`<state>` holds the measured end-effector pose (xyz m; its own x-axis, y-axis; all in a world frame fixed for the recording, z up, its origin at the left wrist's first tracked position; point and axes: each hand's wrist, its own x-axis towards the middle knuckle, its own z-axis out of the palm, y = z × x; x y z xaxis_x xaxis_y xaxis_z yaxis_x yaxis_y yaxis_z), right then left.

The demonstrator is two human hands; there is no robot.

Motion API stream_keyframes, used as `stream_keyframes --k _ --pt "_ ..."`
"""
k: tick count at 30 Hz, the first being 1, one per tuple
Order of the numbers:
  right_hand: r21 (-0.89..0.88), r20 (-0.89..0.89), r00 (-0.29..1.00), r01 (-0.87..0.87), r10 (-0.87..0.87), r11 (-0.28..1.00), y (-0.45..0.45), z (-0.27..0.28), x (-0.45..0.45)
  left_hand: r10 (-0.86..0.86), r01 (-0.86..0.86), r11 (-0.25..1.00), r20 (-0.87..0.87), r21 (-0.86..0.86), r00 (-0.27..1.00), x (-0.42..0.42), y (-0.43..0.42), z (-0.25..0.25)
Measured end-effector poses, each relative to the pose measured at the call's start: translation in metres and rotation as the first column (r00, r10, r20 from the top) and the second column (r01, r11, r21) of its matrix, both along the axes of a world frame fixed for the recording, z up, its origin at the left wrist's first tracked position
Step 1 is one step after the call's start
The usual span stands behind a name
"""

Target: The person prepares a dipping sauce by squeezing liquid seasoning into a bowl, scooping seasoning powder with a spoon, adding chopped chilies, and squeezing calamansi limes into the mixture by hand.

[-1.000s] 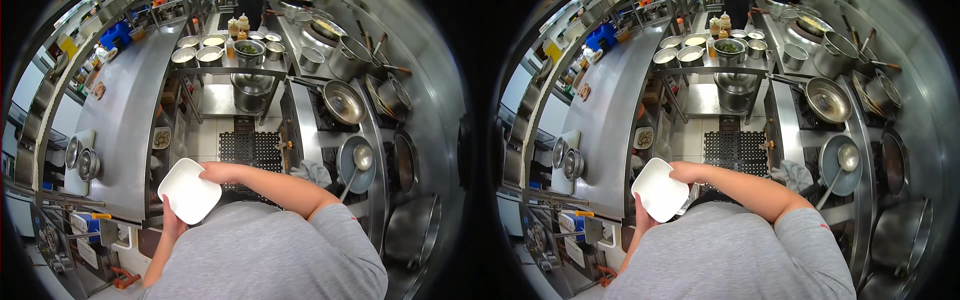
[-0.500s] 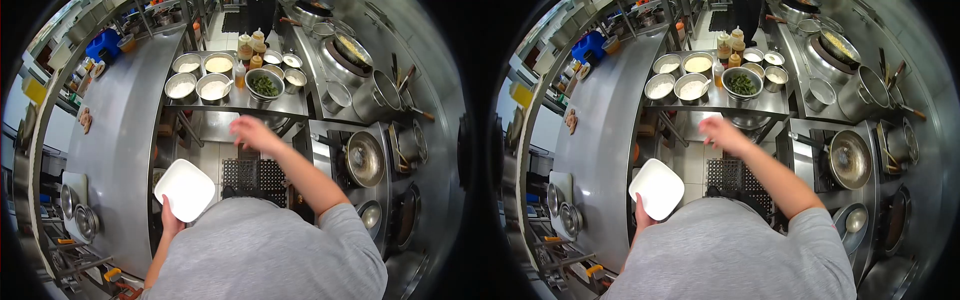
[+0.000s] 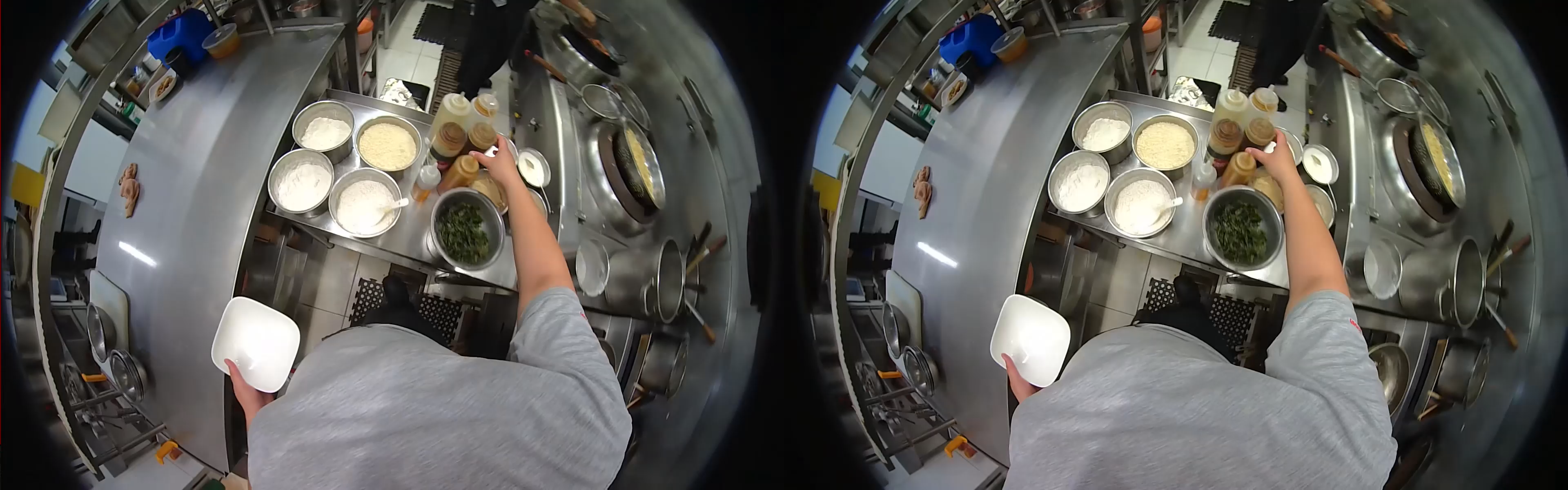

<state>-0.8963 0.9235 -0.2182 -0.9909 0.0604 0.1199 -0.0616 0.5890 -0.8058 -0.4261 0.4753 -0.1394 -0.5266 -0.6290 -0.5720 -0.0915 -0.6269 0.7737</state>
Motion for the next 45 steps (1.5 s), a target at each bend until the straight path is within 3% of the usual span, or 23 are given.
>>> stream_keyframes --k 2,4,6,7,9,10,11,13,16,17,19,21,23,24,25,26,28,29,31,35,38,45 --pt "-0.051 -0.014 0.999 -0.049 0.048 0.998 -0.007 0.001 -0.005 0.031 -0.030 0.999 0.046 -0.017 0.998 -0.018 0.012 0.008" --pt "-0.227 -0.050 0.996 -0.082 0.073 0.970 -0.001 -0.001 -0.009 0.056 -0.054 0.998 0.090 -0.019 0.994 -0.035 0.021 0.014" --pt "-0.406 0.004 1.000 0.009 -0.008 0.914 0.018 0.010 -0.005 0.046 -0.046 0.999 0.053 -0.003 0.998 -0.056 0.026 0.014" --pt "-0.570 -0.075 0.997 -0.028 -0.019 0.821 0.026 0.020 -0.002 0.058 -0.059 0.998 0.062 0.012 0.996 -0.065 0.028 0.013" --pt "-0.749 0.009 0.997 0.060 -0.081 0.660 0.033 0.069 0.011 -0.020 0.020 1.000 0.034 -0.013 0.999 -0.084 0.029 0.011" --pt "-0.808 -0.040 0.996 0.018 -0.086 0.589 0.043 0.081 0.008 -0.054 0.054 0.999 -0.003 -0.006 0.999 -0.096 0.032 0.013" --pt "-0.836 -0.192 0.980 -0.195 0.060 0.512 0.055 0.089 0.000 -0.053 0.053 0.999 0.000 0.007 0.999 -0.109 0.035 0.013" --pt "-0.691 -0.235 0.930 -0.365 0.283 0.624 0.040 0.138 0.005 -0.166 0.169 0.984 -0.050 0.064 0.985 -0.129 0.039 0.012" --pt "-0.377 -0.119 0.853 -0.512 0.508 0.771 0.022 0.156 0.000 -0.292 0.301 0.952 -0.148 0.048 0.945 -0.163 0.051 0.013" --pt "-0.335 -0.064 0.822 -0.552 0.566 0.764 -0.008 0.171 0.014 -0.341 0.348 0.938 -0.178 0.007 0.923 -0.173 0.057 0.018" --pt "-0.309 0.027 0.696 -0.677 0.718 0.668 -0.060 0.187 0.042 -0.364 0.390 0.919 -0.257 0.059 0.895 -0.185 0.063 0.021" --pt "0.004 0.189 0.570 -0.815 0.800 0.580 -0.097 0.199 0.066 -0.414 0.451 0.890 -0.310 0.057 0.856 -0.190 0.067 0.030" --pt "0.062 0.300 0.427 -0.901 0.853 0.430 -0.134 0.211 0.091 -0.432 0.468 0.883 -0.325 0.037 0.841 -0.188 0.065 0.040" --pt "0.205 0.314 0.415 -0.908 0.854 0.366 -0.146 0.215 0.101 -0.468 0.503 0.864 -0.341 0.018 0.815 -0.186 0.063 0.044" --pt "0.343 0.329 0.406 -0.893 0.852 0.293 -0.157 0.220 0.109 -0.457 0.492 0.870 -0.343 0.018 0.821 -0.182 0.061 0.044" --pt "0.343 0.331 0.395 -0.896 0.857 0.281 -0.168 0.227 0.117 -0.481 0.498 0.867 -0.319 -0.032 0.817 -0.178 0.059 0.045" --pt "0.709 0.424 0.490 -0.703 0.762 0.057 -0.186 0.243 0.132 -0.507 0.494 0.861 -0.272 -0.119 0.818 -0.168 0.058 0.052" --pt "0.708 0.427 0.481 -0.704 0.766 0.047 -0.195 0.250 0.139 -0.497 0.484 0.867 -0.272 -0.117 0.824 -0.163 0.056 0.051" --pt "0.892 0.365 0.484 -0.427 0.795 -0.150 -0.208 0.258 0.150 -0.523 0.493 0.852 -0.270 -0.176 0.808 -0.155 0.051 0.049" --pt "0.945 0.306 0.392 -0.236 0.868 -0.226 -0.233 0.270 0.166 -0.519 0.496 0.855 -0.260 -0.154 0.814 -0.140 0.045 0.059" --pt "0.933 0.356 0.374 -0.202 0.856 -0.299 -0.252 0.282 0.180 -0.486 0.477 0.873 -0.273 -0.105 0.830 -0.130 0.041 0.060" --pt "0.950 0.311 0.291 -0.087 0.905 -0.299 -0.278 0.297 0.197 -0.440 0.434 0.895 -0.378 -0.108 0.814 -0.109 0.028 0.061"
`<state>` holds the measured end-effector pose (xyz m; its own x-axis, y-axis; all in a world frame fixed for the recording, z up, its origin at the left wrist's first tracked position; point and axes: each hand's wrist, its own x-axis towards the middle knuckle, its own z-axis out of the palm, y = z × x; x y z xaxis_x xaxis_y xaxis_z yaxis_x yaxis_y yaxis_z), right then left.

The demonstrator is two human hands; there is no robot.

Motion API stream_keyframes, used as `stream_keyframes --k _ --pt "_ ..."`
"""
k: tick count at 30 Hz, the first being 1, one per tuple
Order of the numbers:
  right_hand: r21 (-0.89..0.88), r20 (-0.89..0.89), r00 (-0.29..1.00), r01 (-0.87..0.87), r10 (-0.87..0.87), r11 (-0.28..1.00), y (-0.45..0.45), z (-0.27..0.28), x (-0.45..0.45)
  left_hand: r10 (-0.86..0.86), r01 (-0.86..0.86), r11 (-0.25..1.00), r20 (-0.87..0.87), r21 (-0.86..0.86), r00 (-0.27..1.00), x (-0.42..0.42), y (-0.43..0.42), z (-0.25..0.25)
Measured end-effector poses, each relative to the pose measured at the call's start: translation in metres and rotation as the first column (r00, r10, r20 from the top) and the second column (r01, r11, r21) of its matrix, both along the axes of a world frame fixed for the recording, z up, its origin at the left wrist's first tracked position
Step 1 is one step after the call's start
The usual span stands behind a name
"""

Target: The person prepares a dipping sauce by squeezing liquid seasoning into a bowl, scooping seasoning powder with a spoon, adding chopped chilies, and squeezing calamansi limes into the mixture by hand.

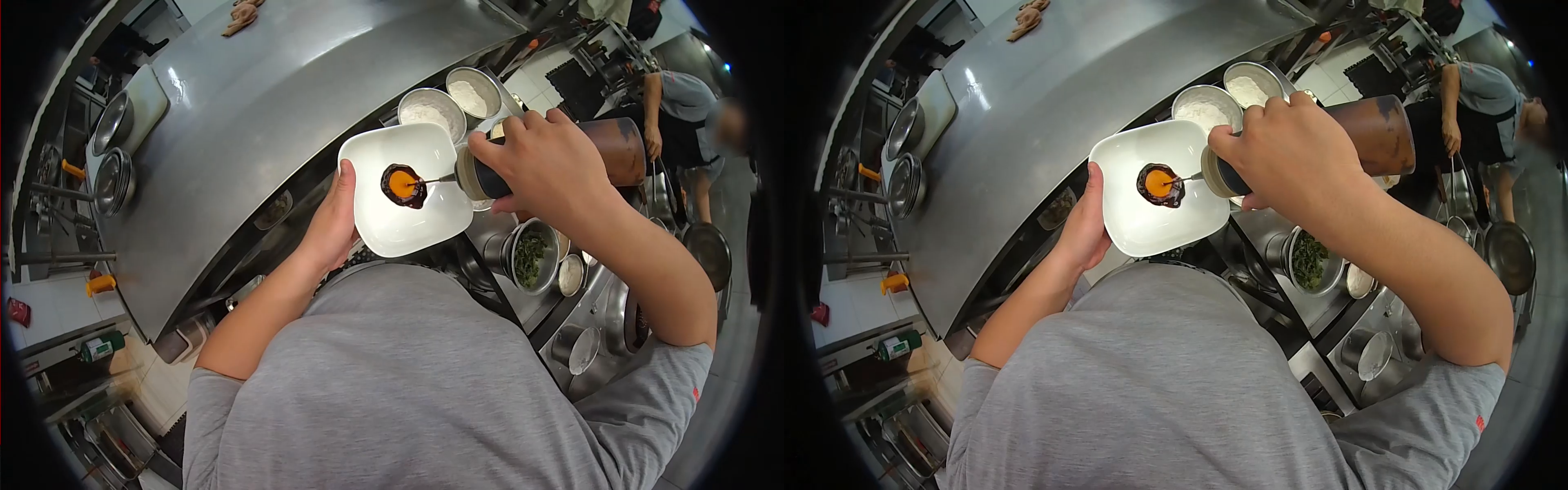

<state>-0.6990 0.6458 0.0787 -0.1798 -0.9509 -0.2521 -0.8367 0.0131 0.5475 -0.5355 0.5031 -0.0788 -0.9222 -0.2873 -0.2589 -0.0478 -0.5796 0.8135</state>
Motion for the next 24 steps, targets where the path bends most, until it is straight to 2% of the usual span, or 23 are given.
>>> stream_keyframes --k 5,7,12,18,24 --pt "0.004 -0.043 0.998 -0.055 0.055 0.998 -0.008 0.000 0.003 0.019 -0.019 1.000 -0.013 0.023 1.000 0.012 -0.004 0.010" --pt "-0.009 -0.036 0.998 -0.052 0.052 0.999 -0.014 0.002 0.005 0.008 -0.006 1.000 -0.074 0.030 0.997 0.014 -0.005 0.011" --pt "-0.069 -0.014 0.996 -0.083 0.083 0.994 -0.025 0.003 0.017 0.046 -0.044 0.998 -0.038 0.049 0.998 0.022 -0.005 0.013" --pt "0.034 0.008 0.986 -0.166 0.165 0.986 -0.029 0.003 0.031 0.088 -0.088 0.996 0.010 0.024 0.996 0.030 -0.009 0.015" --pt "-0.024 -0.085 0.967 -0.244 0.241 0.969 -0.032 -0.001 0.031 0.112 -0.111 0.993 -0.013 0.031 0.994 0.037 -0.012 0.012"
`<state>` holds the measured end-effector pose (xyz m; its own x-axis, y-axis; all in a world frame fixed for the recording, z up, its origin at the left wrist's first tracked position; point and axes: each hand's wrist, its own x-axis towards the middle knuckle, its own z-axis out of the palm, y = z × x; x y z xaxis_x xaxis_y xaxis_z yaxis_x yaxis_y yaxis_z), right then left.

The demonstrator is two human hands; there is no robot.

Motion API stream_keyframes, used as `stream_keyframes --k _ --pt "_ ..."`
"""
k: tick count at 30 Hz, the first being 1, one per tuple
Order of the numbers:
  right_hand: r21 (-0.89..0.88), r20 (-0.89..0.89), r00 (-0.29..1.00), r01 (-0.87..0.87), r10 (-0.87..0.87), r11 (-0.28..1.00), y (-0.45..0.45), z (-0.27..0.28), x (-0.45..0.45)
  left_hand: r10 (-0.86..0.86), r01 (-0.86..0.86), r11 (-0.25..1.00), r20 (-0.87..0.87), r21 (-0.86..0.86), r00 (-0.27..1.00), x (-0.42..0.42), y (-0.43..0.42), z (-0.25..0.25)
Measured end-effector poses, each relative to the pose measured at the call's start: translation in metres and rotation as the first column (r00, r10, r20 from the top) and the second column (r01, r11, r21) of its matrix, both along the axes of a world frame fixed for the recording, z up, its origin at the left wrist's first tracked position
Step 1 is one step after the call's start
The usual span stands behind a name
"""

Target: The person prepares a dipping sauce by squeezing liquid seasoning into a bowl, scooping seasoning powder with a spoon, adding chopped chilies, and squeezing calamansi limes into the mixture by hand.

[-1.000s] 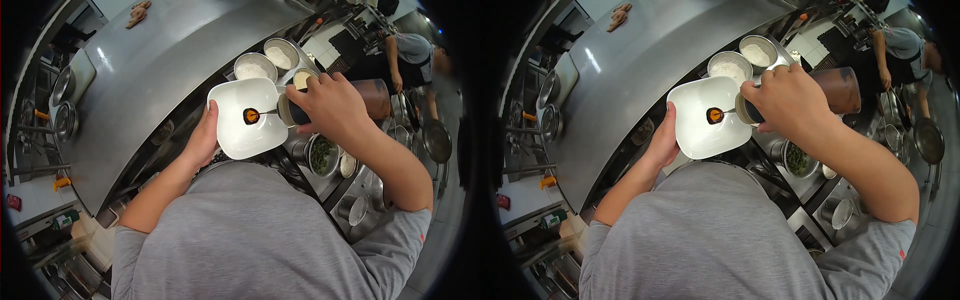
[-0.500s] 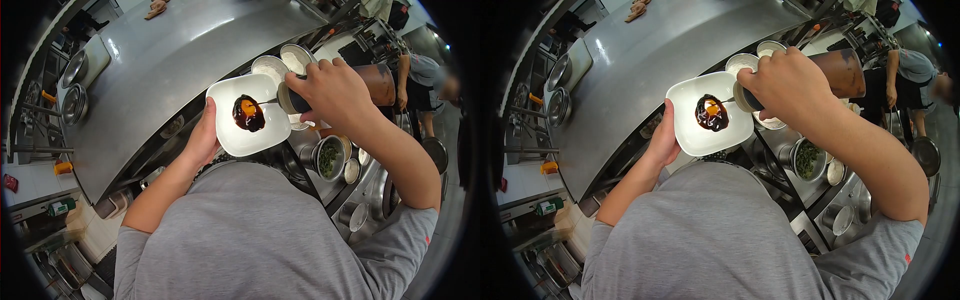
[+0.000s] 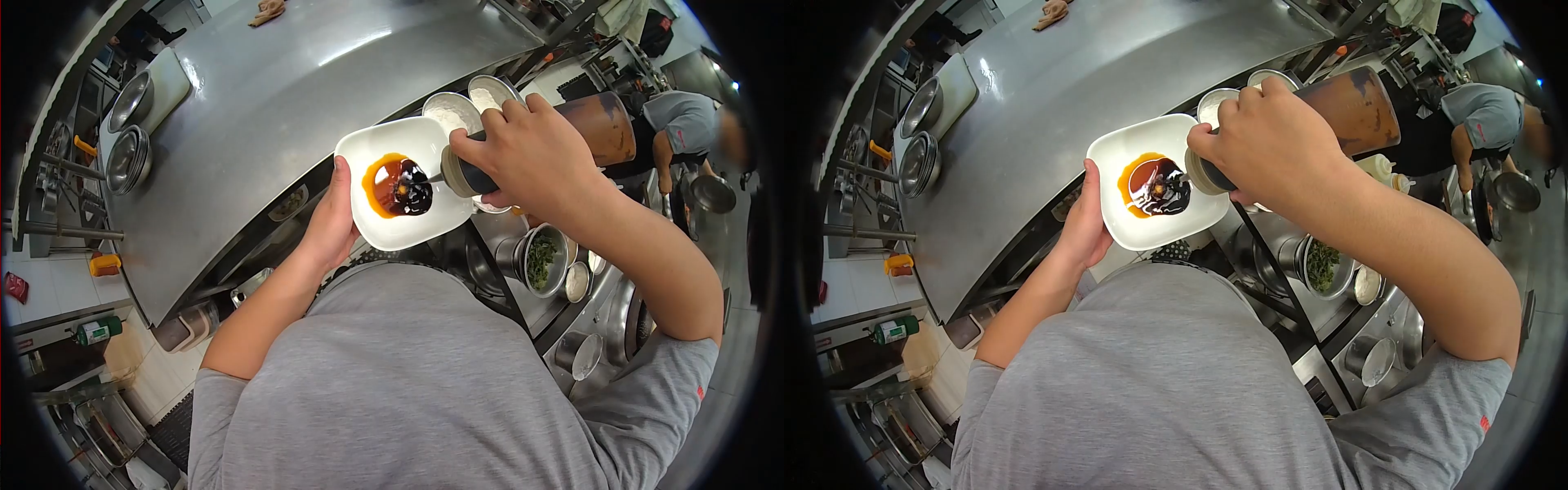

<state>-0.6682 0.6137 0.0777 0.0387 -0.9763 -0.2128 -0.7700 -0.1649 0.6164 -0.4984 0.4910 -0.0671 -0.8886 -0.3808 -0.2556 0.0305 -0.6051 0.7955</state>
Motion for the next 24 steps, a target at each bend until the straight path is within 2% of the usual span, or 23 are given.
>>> stream_keyframes --k 2,8,14,20,24 --pt "0.056 0.057 0.998 0.030 -0.033 0.998 -0.001 0.002 0.004 -0.006 0.006 1.000 -0.001 -0.004 1.000 0.002 -0.001 0.001" --pt "0.081 0.068 0.996 0.050 -0.055 0.996 -0.002 0.001 0.011 0.021 -0.022 1.000 0.020 0.013 1.000 0.005 -0.002 0.001" --pt "-0.009 0.033 0.995 0.090 -0.090 0.996 -0.007 0.009 0.006 0.019 -0.020 0.999 0.029 0.045 0.999 0.008 -0.001 -0.003" --pt "0.077 0.083 0.993 0.078 -0.085 0.994 0.004 0.009 0.011 0.009 -0.010 0.998 0.005 0.061 1.000 0.009 -0.001 -0.003" --pt "0.046 0.062 0.992 0.103 -0.106 0.994 0.008 0.011 0.005 0.016 -0.015 0.998 -0.002 0.061 1.000 0.008 -0.001 -0.005"
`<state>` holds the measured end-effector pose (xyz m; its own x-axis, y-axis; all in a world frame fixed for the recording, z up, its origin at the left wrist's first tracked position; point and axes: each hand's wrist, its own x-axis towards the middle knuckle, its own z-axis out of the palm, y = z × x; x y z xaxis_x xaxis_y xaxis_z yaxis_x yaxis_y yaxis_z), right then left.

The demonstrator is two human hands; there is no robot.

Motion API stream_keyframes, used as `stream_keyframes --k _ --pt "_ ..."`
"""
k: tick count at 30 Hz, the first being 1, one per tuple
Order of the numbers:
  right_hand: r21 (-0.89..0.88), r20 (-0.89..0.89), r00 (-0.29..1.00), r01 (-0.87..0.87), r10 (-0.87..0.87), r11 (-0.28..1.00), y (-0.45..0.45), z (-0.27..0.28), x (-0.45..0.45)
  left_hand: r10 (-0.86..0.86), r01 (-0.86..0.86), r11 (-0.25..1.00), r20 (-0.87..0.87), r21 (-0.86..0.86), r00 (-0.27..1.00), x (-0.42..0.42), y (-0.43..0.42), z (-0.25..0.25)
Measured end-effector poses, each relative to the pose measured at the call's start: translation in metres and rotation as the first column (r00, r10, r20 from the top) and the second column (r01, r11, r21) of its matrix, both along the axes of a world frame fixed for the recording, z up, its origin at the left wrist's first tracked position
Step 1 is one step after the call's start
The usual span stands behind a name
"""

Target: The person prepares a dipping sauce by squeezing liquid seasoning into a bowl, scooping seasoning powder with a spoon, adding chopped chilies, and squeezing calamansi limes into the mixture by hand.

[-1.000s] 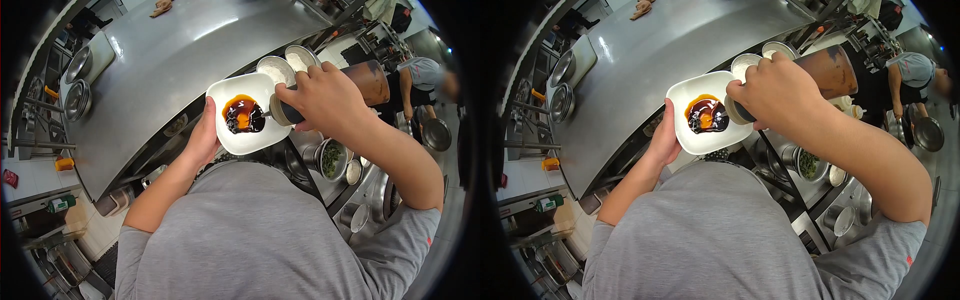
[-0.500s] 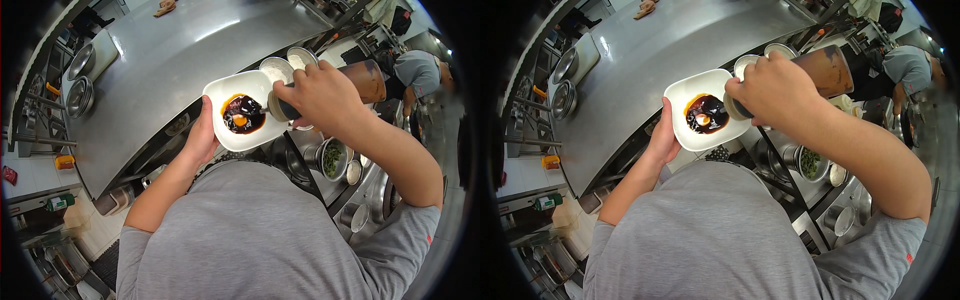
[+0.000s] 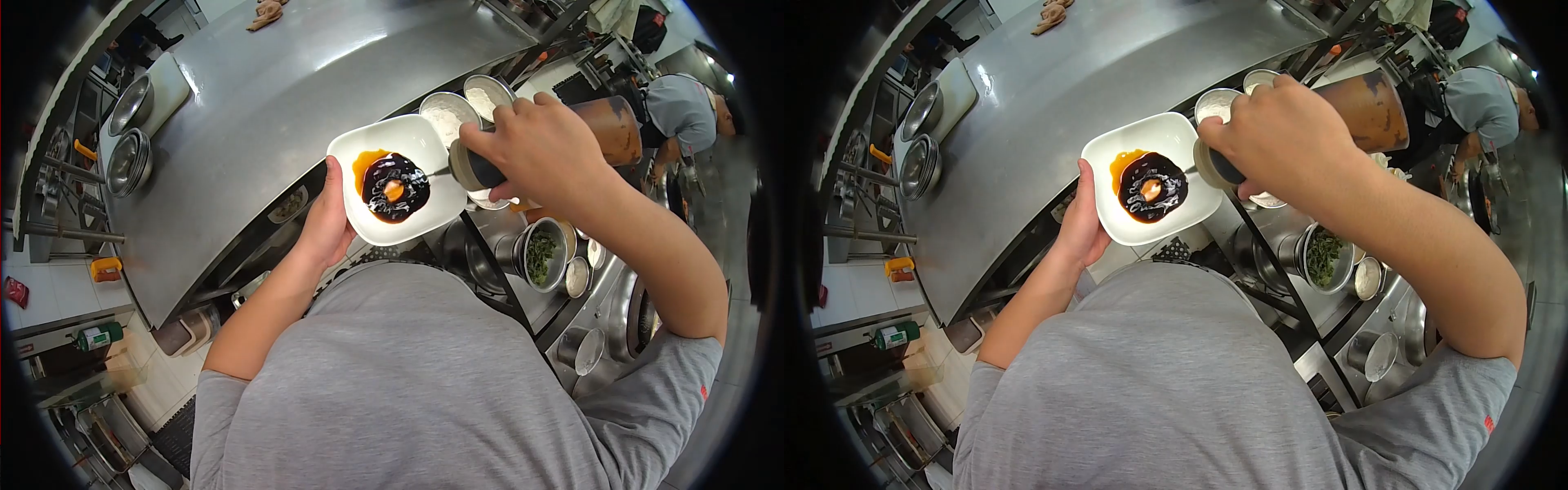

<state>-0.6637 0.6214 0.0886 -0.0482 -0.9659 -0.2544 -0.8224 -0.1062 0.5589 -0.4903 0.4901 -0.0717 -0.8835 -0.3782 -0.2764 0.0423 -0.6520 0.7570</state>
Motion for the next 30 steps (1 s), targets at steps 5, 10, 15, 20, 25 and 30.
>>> stream_keyframes --k 5,10,15,20,25,30 --pt "-0.102 -0.051 0.998 -0.028 0.023 0.994 -0.003 -0.002 -0.010 -0.015 0.015 1.000 0.018 0.002 1.000 -0.002 0.000 -0.005" --pt "-0.076 -0.027 0.995 -0.093 0.091 0.993 -0.003 -0.009 -0.005 -0.016 0.016 1.000 0.035 0.011 0.999 -0.006 0.000 -0.008" --pt "0.023 -0.002 0.999 -0.054 0.054 0.998 -0.003 -0.010 -0.005 -0.013 0.013 1.000 0.018 -0.011 1.000 -0.006 0.001 -0.001" --pt "-0.058 -0.045 0.998 -0.038 0.036 0.998 -0.006 -0.004 -0.012 -0.004 0.004 1.000 0.020 0.020 1.000 -0.008 -0.001 -0.012" --pt "-0.018 0.051 0.996 -0.072 0.073 0.997 -0.003 -0.003 -0.009 -0.001 0.001 1.000 0.002 0.017 1.000 -0.010 -0.001 -0.012" --pt "0.004 0.009 1.000 -0.018 0.018 1.000 -0.007 -0.005 -0.012 -0.002 0.002 1.000 0.004 0.025 1.000 -0.011 -0.002 -0.012"
